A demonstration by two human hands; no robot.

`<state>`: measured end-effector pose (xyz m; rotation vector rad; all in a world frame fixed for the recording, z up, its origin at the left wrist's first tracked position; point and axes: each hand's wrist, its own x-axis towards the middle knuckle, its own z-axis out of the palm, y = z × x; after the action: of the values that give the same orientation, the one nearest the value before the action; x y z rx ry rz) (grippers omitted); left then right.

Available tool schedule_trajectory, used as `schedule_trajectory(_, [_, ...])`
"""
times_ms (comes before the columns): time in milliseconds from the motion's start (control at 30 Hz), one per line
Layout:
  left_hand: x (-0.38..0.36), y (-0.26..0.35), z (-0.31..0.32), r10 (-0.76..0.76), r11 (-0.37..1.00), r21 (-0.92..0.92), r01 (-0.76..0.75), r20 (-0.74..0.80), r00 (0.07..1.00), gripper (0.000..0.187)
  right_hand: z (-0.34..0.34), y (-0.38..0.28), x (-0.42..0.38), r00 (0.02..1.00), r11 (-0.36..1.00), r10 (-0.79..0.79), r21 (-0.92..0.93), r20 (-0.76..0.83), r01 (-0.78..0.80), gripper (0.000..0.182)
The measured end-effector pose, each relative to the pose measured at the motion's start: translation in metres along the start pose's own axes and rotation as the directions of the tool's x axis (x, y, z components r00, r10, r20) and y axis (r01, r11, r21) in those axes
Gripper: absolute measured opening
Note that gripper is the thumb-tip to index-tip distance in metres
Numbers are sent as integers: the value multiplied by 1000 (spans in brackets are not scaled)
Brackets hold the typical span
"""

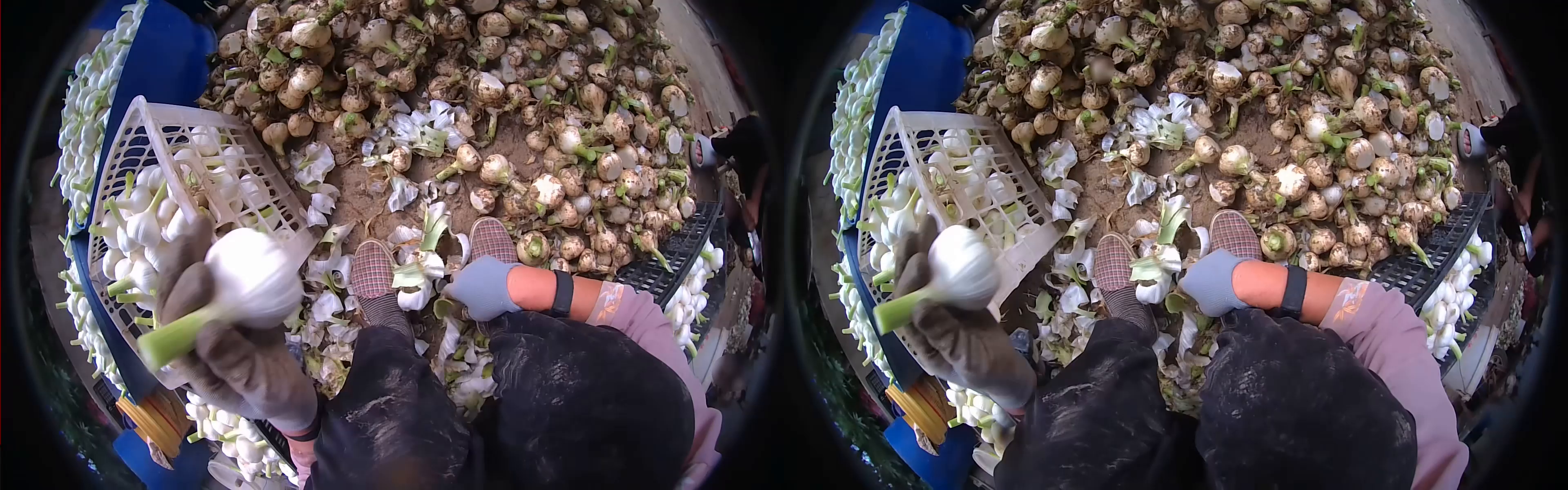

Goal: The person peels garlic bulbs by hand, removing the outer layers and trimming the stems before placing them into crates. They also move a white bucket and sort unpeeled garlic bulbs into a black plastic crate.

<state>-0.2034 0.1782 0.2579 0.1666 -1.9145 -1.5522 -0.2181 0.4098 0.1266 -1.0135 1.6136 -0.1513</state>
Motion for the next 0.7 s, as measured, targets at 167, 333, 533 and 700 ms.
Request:
schedule_trajectory(167, [25,50,-47,360,736,651,-185,-146,922,41,-21,19,29,674,990,9,100,-739,96,47])
schedule_trajectory(333, [8,32,-26,39,979,192,-61,115,993,42,17,-2,44,979,967,-203,157,5,200,43])
schedule_trajectory(533, [-48,-25,-18,-728,647,219,731,462,506,32,31,34,46,980,977,-166,120,-112,179,59])
schedule_trajectory(700, [-151,-41,-94,-920,366,287,885,252,299,29,37,39,43,957,948,-126,251,-263,194,46])
